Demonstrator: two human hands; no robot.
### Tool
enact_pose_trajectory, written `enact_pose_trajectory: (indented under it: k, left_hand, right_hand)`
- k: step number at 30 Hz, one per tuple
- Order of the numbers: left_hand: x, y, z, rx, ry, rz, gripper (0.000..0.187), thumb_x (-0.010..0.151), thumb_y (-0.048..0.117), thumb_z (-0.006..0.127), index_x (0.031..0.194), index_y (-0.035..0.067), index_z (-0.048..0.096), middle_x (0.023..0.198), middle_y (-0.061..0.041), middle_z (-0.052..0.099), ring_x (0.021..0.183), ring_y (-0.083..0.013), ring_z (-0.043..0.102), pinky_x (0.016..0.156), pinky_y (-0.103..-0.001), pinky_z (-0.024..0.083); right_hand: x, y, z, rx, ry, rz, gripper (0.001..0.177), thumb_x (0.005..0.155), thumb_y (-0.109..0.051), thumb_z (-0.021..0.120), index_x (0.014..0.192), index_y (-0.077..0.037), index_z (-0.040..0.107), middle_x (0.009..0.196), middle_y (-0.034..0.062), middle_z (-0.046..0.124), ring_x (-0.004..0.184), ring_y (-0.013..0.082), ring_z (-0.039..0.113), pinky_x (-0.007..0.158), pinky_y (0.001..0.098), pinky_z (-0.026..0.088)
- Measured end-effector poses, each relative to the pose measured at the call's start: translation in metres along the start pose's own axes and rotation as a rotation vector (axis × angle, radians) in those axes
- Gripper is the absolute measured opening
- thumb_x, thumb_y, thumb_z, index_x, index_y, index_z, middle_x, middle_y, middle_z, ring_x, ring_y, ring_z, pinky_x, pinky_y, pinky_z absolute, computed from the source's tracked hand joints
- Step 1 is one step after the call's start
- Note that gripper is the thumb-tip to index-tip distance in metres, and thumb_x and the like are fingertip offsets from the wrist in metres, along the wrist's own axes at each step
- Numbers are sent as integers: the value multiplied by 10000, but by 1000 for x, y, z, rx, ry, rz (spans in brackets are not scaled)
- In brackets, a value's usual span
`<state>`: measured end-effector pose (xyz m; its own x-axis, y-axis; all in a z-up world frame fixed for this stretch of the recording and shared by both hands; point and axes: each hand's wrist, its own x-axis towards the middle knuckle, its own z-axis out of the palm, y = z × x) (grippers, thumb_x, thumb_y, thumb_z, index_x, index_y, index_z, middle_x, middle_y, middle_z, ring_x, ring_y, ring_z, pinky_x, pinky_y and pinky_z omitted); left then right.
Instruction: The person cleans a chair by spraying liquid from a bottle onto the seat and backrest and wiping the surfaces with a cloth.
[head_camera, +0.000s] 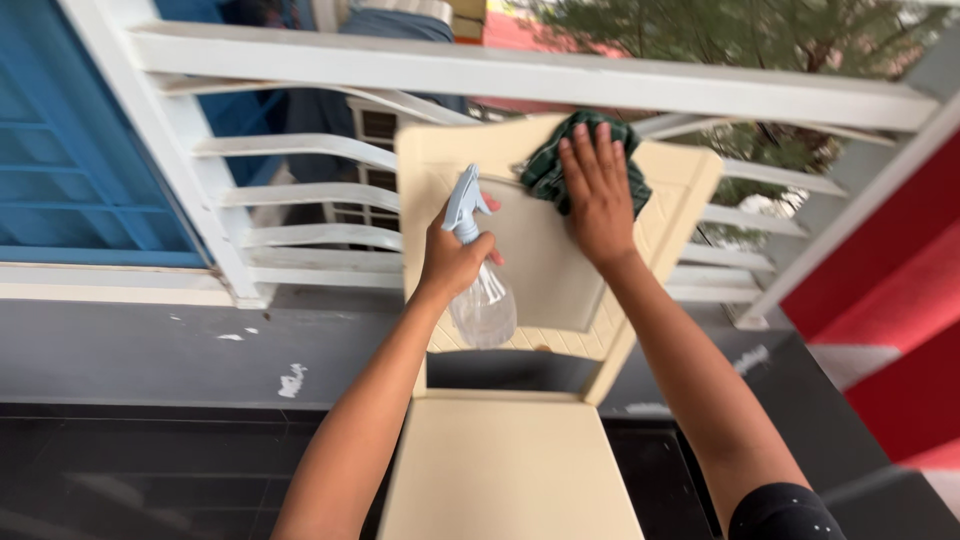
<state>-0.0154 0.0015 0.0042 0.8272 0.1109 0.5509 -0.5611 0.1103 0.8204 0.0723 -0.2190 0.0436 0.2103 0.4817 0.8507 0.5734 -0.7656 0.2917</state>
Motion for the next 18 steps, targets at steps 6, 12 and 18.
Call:
enact_pose_trajectory:
  k: [6, 12, 18]
  left_hand:
    - [-8, -2, -59, -26, 51, 60, 668, 791, -136, 554, 1440, 6, 477, 1244, -142, 648, 668, -187, 711, 569, -313, 624]
    - [-14, 1, -72, 29, 75, 87, 639, 807, -130, 542, 1430, 3, 496, 1240, -138, 659, 653, -204, 721, 576, -308, 605]
    - [-22, 21, -66, 81, 52, 0, 615, 788, -123, 546, 1387, 7, 511, 1246, -115, 668, 631, -211, 735, 590, -308, 595]
  right_hand:
    - [61, -82, 39, 173, 87, -166, 507, 1008, 6, 534, 1511, -57, 536, 1638, 140, 409, 1566, 358, 311, 1292, 540, 245]
    - [71, -91, 34, 161, -40, -340, 528, 993, 13, 514, 1518, -45, 538, 1637, 135, 416, 1550, 332, 321, 1279, 515, 263]
    - [36, -28, 1, 64, -59, -243, 573, 969, 67, 517, 1528, -62, 525, 1651, 118, 412, 1570, 321, 309, 1295, 503, 261]
